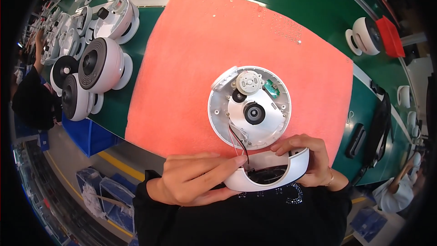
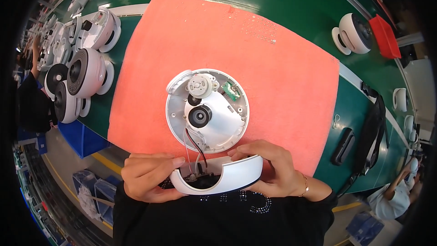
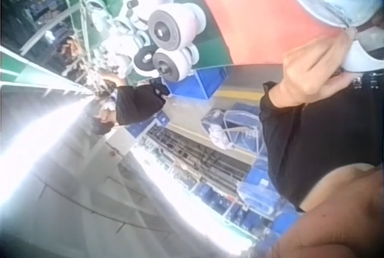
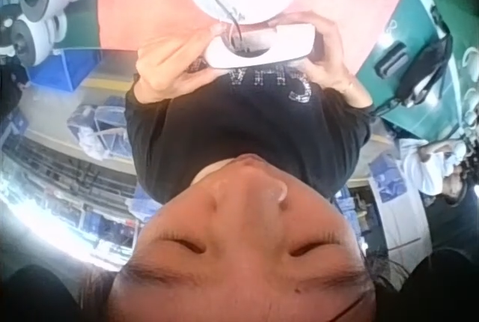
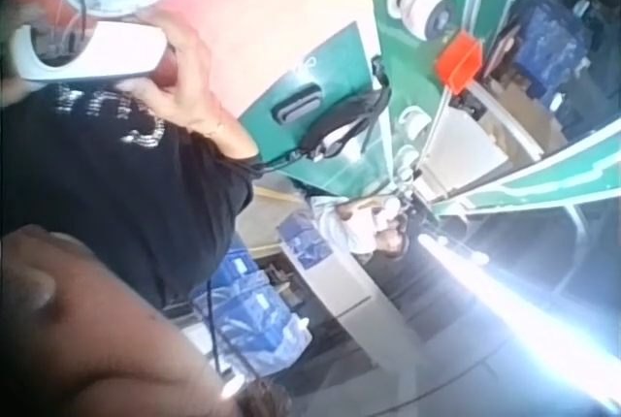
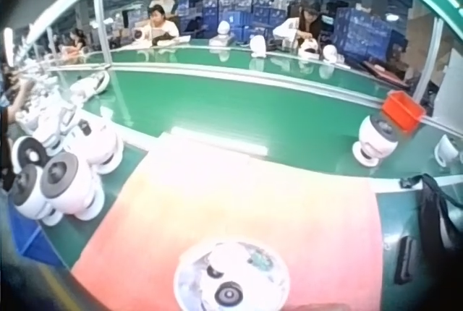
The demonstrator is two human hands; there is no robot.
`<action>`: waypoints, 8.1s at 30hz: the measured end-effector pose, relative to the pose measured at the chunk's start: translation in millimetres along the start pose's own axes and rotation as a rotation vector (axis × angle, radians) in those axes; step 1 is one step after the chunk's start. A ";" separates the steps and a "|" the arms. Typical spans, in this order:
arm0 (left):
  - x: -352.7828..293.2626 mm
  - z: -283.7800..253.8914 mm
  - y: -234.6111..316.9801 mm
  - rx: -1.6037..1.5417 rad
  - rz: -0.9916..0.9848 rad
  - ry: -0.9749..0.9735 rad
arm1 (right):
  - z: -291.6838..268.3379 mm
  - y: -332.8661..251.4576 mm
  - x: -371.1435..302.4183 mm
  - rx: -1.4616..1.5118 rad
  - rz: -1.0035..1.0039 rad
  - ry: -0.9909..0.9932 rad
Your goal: Assembling the components of dome-style security cameras on a factory production line.
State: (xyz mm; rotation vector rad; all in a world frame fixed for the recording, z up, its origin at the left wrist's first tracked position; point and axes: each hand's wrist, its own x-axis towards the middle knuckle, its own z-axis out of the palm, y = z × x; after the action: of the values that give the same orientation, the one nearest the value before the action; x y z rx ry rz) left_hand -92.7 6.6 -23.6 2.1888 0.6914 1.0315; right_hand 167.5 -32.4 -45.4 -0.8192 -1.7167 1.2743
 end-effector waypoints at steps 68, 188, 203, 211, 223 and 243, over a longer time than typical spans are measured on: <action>-1.4 -3.7 -38.7 -0.205 -0.363 -0.015 | -31.0 -41.7 90.8 0.033 0.429 -0.074; 244.2 -37.2 -206.3 -1.052 -0.621 0.565 | -172.3 74.9 168.4 0.980 0.045 0.991; 210.3 -100.5 -351.1 -1.030 -0.320 1.221 | -140.9 89.8 184.0 1.078 0.279 1.018; 221.3 -93.8 -265.3 -0.823 -0.521 0.841 | -99.5 64.1 194.1 -0.685 -0.080 0.656; 235.7 -57.7 -160.3 -0.673 -0.617 0.247 | -55.4 1.4 105.3 -1.476 -0.237 0.558; 165.8 5.6 -93.6 -0.104 -0.030 -0.381 | -58.3 -31.5 32.4 0.237 0.352 0.239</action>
State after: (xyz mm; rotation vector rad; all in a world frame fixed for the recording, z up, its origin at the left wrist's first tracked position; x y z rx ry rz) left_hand -13.6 179.5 -12.8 2.1900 0.4820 0.5936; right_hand 204.3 11.6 1.0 -1.1134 -1.2402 1.5096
